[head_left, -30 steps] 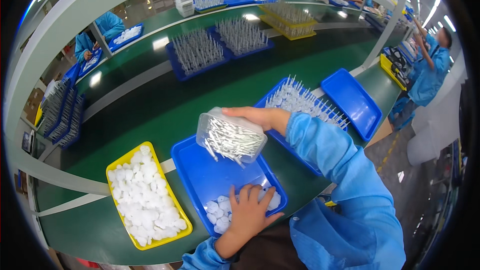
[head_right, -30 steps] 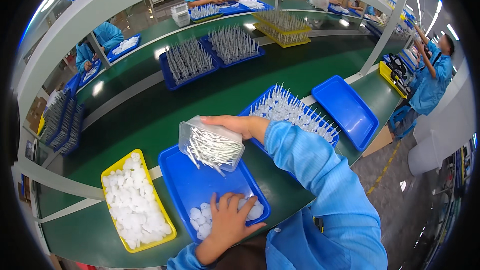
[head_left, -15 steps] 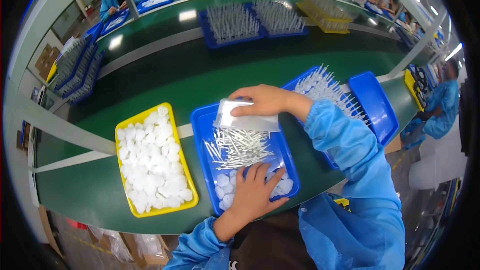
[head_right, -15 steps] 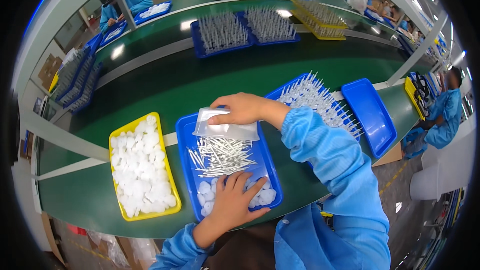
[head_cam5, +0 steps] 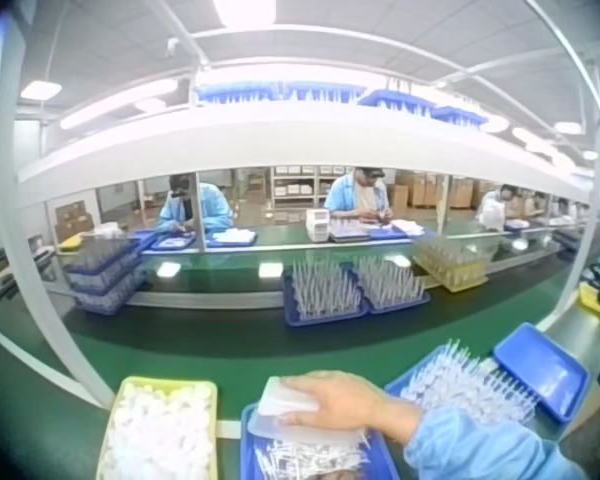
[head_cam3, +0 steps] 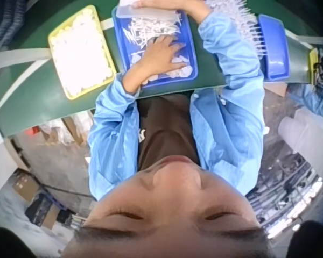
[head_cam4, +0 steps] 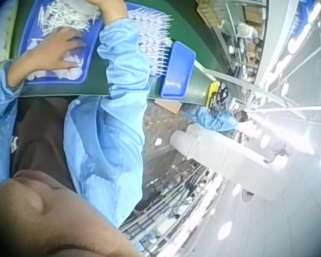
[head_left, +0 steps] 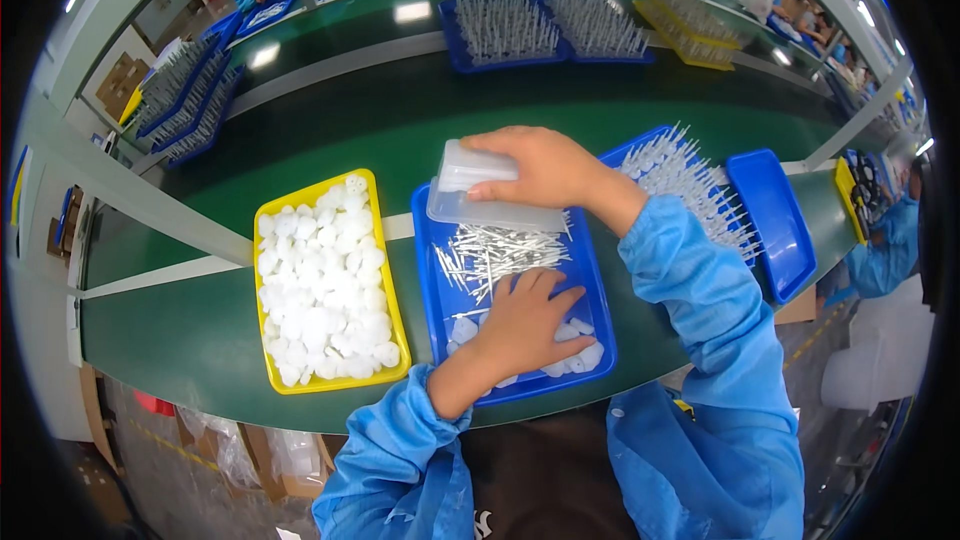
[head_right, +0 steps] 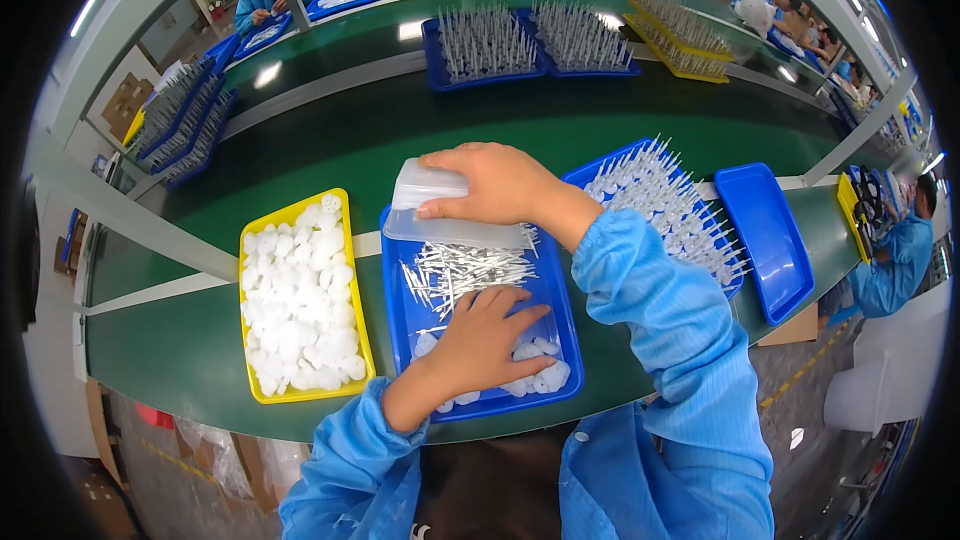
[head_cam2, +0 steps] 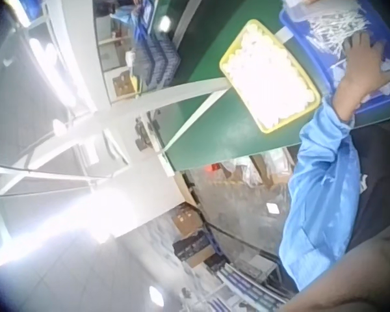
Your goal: The person assembles small white plastic components by inserting thin metal rods into them. They pick up a white plastic piece from a yellow tray and a metal rod from a blue tray, insert the rod into the plastic piece, and place the assembled unit into a blue tray. This process is repeated continuously throughout the video.
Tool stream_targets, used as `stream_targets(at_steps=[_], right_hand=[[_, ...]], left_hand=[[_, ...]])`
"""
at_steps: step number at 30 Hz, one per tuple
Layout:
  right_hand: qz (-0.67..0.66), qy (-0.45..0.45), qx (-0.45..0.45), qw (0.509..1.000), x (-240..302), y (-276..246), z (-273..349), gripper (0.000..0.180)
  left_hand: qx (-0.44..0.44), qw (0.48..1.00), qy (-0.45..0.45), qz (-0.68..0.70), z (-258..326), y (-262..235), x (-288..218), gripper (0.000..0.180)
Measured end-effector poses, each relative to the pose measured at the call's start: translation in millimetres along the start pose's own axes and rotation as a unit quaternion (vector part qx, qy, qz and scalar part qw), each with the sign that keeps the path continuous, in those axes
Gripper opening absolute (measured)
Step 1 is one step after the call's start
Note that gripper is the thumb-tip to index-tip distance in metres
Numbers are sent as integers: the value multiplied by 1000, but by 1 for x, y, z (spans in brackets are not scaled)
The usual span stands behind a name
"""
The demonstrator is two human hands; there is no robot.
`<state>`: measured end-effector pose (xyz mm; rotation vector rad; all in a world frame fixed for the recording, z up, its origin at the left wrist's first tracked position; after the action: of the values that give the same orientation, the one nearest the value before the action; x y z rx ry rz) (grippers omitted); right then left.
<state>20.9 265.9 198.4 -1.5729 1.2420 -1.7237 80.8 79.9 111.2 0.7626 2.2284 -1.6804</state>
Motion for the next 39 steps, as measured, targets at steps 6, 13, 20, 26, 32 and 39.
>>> stream_targets(at_steps=[6, 13, 20, 26, 32, 39], right_hand=[[5, -40, -54, 998, -24, -22, 16, 73], [-357, 78, -65, 928, -42, -55, 61, 60], [-437, 166, -40, 883, -55, -53, 81, 60], [-419, 239, 18, 876, -70, -34, 103, 69], [-600, 265, 115, 746, -75, -8, 113, 83], [-641, 226, 116, 724, -47, 18, 113, 86]], left_hand=[[-15, 998, 50, 15, 15, -32, -14, 42], [80, 985, -8, -151, 15, -51, 26, 15], [126, 972, 47, -193, 10, -42, 41, 15], [49, 975, 79, -200, 15, -53, 52, 11], [-250, 968, -28, -13, -3, -105, 30, 23], [-333, 934, 34, -125, -61, -105, -2, 28]])
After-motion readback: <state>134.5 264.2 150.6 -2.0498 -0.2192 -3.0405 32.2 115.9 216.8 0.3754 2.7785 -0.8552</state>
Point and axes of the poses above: each hand's wrist, its own z-axis away from the middle knuckle, its own y-axis out of the palm, x = y × z, the point moved 4 cm from there along -z, towards the middle knuckle, and after that the axes turned 15 degrees about y, right-handed, at the moved point
